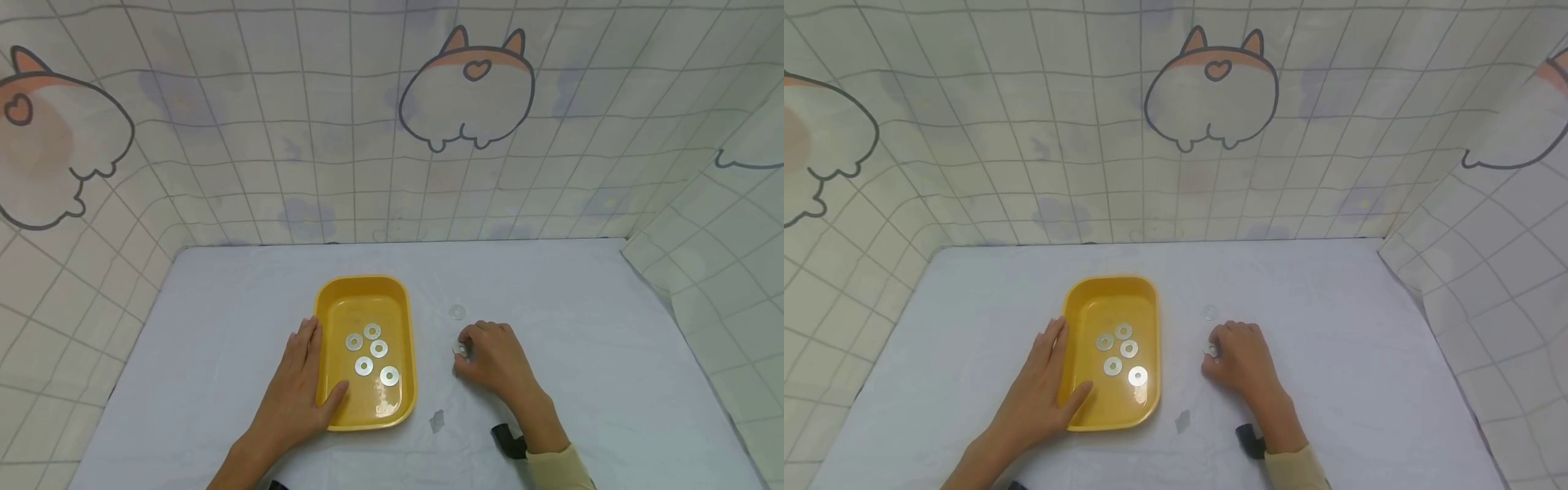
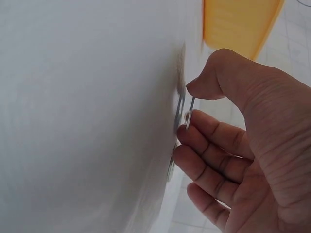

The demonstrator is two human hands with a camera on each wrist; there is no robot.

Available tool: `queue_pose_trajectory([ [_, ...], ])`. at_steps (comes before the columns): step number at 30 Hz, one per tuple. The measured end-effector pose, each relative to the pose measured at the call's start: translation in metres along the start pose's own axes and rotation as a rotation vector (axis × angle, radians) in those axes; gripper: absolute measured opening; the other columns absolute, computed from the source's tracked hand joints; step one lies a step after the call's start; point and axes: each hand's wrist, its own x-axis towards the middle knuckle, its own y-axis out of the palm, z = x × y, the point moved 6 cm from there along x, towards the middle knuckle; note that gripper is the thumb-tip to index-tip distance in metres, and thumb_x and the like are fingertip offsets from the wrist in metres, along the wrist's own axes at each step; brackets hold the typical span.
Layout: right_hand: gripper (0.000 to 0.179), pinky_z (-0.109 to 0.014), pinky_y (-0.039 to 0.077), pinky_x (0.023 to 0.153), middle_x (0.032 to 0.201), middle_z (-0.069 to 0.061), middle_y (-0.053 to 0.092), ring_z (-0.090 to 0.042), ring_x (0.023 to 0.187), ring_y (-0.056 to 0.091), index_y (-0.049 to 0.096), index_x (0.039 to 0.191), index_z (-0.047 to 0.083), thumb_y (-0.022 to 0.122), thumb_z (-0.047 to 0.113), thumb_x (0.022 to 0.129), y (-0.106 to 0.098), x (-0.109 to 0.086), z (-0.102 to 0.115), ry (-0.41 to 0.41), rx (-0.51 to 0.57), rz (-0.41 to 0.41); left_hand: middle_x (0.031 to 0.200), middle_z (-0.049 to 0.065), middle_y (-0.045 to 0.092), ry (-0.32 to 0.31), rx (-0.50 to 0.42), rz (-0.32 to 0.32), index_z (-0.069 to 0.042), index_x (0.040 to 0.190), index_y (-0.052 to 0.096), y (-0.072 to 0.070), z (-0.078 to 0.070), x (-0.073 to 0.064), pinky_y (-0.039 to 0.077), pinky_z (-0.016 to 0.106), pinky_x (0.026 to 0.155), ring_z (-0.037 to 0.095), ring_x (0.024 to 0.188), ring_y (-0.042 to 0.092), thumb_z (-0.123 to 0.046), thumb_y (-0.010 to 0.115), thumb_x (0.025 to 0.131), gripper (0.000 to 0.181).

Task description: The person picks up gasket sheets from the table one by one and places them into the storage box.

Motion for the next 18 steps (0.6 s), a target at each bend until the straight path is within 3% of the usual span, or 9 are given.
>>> queue_pose_trajectory([
  [13, 0.016, -0.046, 0.058, 0.093, 0.085, -0.001, 0.072, -0.023, 0.085, 0.067, 0.077, 0.093, 0.009, 0.081, 0.017, 0.079, -0.0009, 0.0019, 0.0098, -0.063, 0.028, -0.060, 0.173, 0.024, 0.024, -0.004, -0.003, -0.003, 0.011, 0.163, 0.024, -0.0022, 0.0028, -0.0016, -0.010, 0.021, 0.134, 0.040, 0.162, 0.025, -0.043, 0.068, 0.095, 0.097],
  [18, 0.017, -0.047, 0.058, 0.096, 0.086, 0.000, 0.073, -0.022, 0.087, 0.068, 0.077, 0.093, 0.010, 0.081, 0.019, 0.080, 0.0005, -0.0006, 0.0102, -0.053, 0.037, -0.060, 0.173, 0.023, 0.023, -0.009, -0.016, 0.009, 0.009, 0.164, 0.022, -0.0008, 0.0020, -0.0016, -0.010, 0.020, 0.134, 0.040, 0.163, 0.025, -0.044, 0.067, 0.096, 0.097],
])
